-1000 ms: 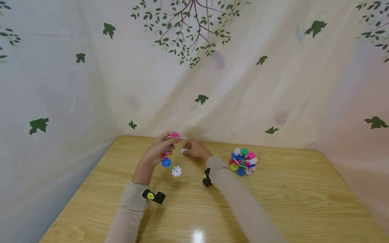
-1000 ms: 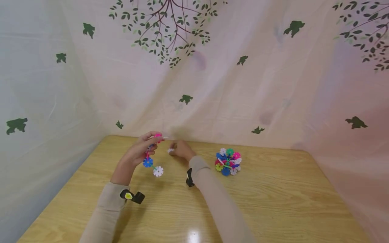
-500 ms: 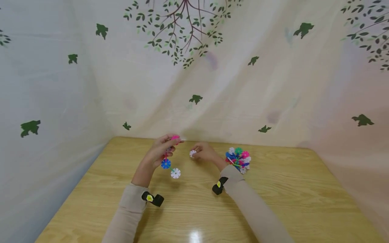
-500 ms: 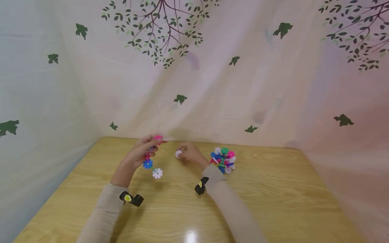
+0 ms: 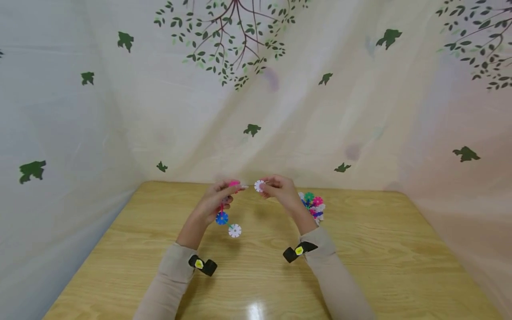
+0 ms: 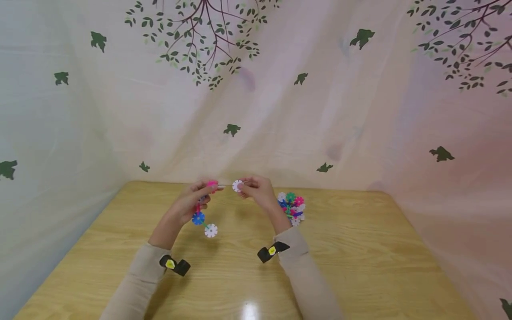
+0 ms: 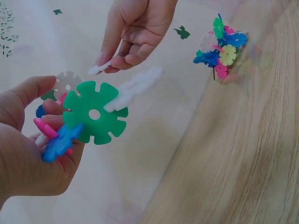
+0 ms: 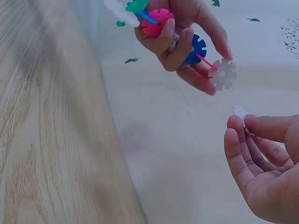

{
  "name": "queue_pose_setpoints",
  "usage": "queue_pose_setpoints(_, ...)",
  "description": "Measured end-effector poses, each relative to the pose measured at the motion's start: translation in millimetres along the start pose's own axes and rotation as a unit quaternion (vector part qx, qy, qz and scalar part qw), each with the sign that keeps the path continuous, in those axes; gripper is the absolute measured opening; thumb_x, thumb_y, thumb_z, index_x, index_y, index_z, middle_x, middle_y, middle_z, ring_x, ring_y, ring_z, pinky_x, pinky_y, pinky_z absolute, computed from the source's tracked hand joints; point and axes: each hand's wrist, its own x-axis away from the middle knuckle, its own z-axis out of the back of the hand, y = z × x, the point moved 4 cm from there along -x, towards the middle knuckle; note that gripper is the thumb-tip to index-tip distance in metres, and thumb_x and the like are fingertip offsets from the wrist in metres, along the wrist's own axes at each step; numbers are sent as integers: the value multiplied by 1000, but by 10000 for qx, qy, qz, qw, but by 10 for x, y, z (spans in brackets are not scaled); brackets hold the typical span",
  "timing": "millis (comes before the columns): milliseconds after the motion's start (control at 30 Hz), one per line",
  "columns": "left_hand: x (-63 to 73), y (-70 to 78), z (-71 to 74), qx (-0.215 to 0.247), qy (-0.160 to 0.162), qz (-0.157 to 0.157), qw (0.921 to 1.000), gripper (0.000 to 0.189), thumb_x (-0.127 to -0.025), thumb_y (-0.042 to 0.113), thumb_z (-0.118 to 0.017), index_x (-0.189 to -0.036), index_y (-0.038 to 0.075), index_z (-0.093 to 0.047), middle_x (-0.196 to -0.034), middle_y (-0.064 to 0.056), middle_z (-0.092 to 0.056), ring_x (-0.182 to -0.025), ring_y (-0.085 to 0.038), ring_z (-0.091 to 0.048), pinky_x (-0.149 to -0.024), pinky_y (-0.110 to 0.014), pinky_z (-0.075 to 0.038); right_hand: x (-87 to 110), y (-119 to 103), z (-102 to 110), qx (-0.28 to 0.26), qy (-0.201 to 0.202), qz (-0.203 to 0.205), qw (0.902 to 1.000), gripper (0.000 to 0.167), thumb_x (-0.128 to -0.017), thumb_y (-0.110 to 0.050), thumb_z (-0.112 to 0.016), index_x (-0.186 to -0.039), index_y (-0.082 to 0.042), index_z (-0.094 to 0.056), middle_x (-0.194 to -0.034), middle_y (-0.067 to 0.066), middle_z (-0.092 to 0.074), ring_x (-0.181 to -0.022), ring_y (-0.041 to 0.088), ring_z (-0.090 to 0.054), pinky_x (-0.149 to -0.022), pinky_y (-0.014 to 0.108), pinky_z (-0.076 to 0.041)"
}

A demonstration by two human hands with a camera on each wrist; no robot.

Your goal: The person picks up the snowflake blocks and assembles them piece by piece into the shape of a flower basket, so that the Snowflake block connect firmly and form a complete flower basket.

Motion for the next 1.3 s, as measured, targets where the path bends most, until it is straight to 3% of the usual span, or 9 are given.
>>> queue_pose_setpoints(133, 2, -10, -1, -54, 86, 58, 9999, 32, -101, 22, -65, -127, 4, -59, -89, 6, -59, -61, -5, -39, -51, -17, -33, 33, -67, -62, -71, 107, 132, 9998, 26, -98, -2, -66, -120, 12, -64, -82, -5, -71, -74, 12, -70, -73, 29, -62)
queue_pose_setpoints(333, 6, 2, -24, -74, 67, -7, 9999, 42, -101, 22, -65, -135, 0, -55, -87, 9, -58, -60, -4, -38, -51, -17, -32, 55, -89, -154, -124, -34, 362, 9993, 25, -96, 1, -66, -116, 16, -63, -82, -5, -71, -73, 13, -70, -75, 34, -62)
queue_pose_setpoints(467, 2, 10, -28, -57, 158, -32, 9999, 32, -101, 21, -66, -128, 5, -60, -83, 9, -55, -60, -4, -38, -51, -18, -32, 60, -91, -188, -143, -20, 450, 9989, 24, -96, 3, -66, -115, 17, -63, -83, -6, -72, -72, 11, -70, -73, 31, -62)
queue_pose_setpoints(700, 12, 11, -41, -90, 343, -74, 9993, 35, -98, 20, -70, -128, 5, -63, -81, 9, -58, -63, -6, -42, -54, -19, -35, 96, -126, -219, -111, 114, 507, 9986, 20, -95, 1, -68, -110, 14, -65, -79, -2, -72, -68, 12, -70, -70, 31, -62)
queue_pose_setpoints(1000, 34, 30, -79, -218, 393, -129, 9989, 35, -96, 21, -73, -126, 4, -65, -83, 9, -58, -67, -6, -43, -56, -18, -37, 110, -129, -227, -176, 96, 921, 9955, 18, -94, 4, -68, -106, 18, -64, -81, 3, -73, -65, 9, -69, -66, 24, -60)
queue_pose_setpoints(1167, 35, 49, -67, -487, 378, -159, 9980, 36, -97, 22, -71, -127, 4, -64, -84, 8, -56, -69, -6, -44, -57, -19, -37, 93, -107, -240, -226, -3, 692, 9973, 21, -96, 4, -65, -111, 18, -64, -82, 0, -72, -68, 9, -70, -69, 24, -60)
queue_pose_setpoints(1300, 14, 31, -54, -333, 180, -124, 9992, 37, -99, 22, -68, -131, 4, -61, -88, 9, -60, -74, -5, -52, -63, -20, -45, 82, -103, -250, -211, -12, 494, 9986, 26, -98, 0, -63, -117, 18, -63, -83, -3, -71, -71, 9, -71, -72, 25, -61)
